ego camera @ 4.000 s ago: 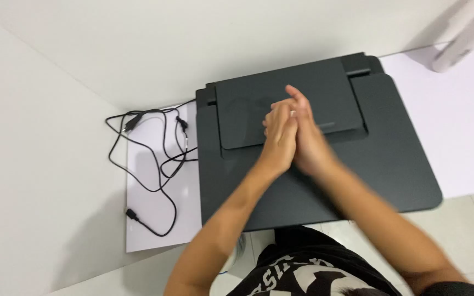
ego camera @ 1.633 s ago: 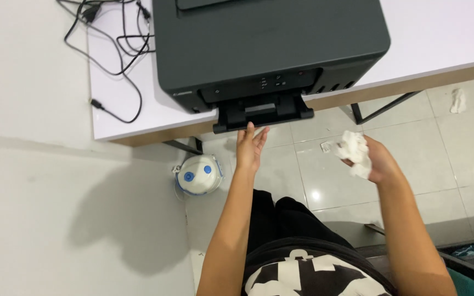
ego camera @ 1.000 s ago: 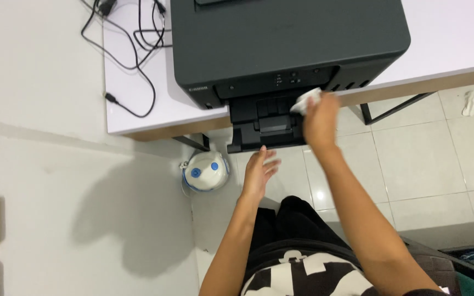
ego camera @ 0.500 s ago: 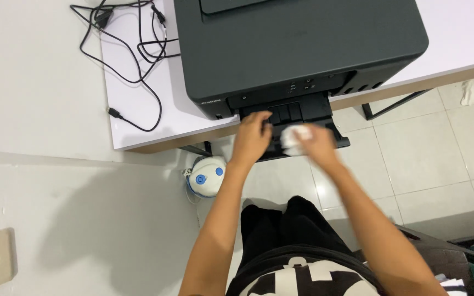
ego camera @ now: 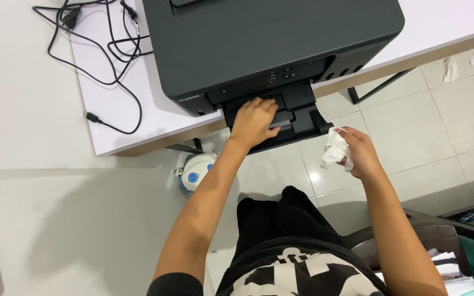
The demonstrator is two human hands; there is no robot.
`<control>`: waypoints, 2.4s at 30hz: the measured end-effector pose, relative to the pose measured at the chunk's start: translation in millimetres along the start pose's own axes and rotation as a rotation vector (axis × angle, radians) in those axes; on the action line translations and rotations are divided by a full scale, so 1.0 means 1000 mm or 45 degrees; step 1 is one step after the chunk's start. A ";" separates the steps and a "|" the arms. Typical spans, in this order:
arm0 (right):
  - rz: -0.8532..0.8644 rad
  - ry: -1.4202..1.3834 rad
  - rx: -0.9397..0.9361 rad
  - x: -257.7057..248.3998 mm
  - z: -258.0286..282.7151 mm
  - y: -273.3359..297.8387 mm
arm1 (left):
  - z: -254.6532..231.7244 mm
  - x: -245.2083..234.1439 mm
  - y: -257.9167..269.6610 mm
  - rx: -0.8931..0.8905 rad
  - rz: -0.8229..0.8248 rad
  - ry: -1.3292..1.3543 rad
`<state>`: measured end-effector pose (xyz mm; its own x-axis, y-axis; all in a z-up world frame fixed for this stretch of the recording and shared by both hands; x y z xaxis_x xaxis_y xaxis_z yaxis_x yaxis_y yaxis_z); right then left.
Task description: Cleaning a printer with a tissue and managing its power and data cables.
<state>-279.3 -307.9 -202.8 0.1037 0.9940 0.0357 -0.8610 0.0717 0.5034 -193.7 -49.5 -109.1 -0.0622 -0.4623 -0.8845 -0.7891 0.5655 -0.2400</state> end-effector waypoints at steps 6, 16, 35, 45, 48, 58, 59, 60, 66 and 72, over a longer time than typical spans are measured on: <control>-0.040 -0.028 0.013 -0.010 0.001 0.013 | 0.001 0.029 0.012 0.246 -0.045 -0.008; -0.002 0.084 0.037 0.004 0.002 0.026 | -0.002 0.015 0.003 0.023 -0.043 0.024; 0.486 0.981 -0.092 0.103 0.051 0.011 | 0.024 0.021 0.020 -0.223 -0.156 0.109; 0.344 0.766 0.006 0.114 0.065 -0.017 | 0.043 0.030 0.024 -0.329 -0.042 0.050; 0.350 0.624 0.124 0.107 0.063 -0.036 | 0.033 0.020 0.016 -0.379 -0.021 0.099; 0.437 0.611 0.026 0.093 0.071 -0.017 | 0.016 0.001 0.023 -0.543 -0.092 0.634; 0.453 0.557 -0.033 0.084 0.072 -0.017 | 0.012 0.001 0.030 -0.549 -0.144 0.807; 0.469 0.503 -0.093 0.076 0.073 -0.017 | 0.009 0.000 0.037 -0.553 -0.196 0.980; 0.066 -0.076 -0.301 0.009 0.083 -0.016 | -0.065 -0.009 0.096 -0.068 -0.215 0.566; -0.278 0.697 -0.358 0.084 0.108 -0.010 | -0.044 0.083 0.175 -0.814 -0.688 1.256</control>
<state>-208.1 -233.7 -112.1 0.0865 0.8474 -0.5239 -0.9540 0.2219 0.2015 -363.5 -19.2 -207.2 0.1486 -0.9889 -0.0035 -0.9889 -0.1486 0.0024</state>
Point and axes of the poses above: each hand's wrist, its own y-axis away from the middle knuckle, its own x-axis out of the palm, z = x × y, the point moved 6 cm from there along -y, towards the middle knuckle, and after that the axes turned 12 degrees about y, right-handed, at the moved point
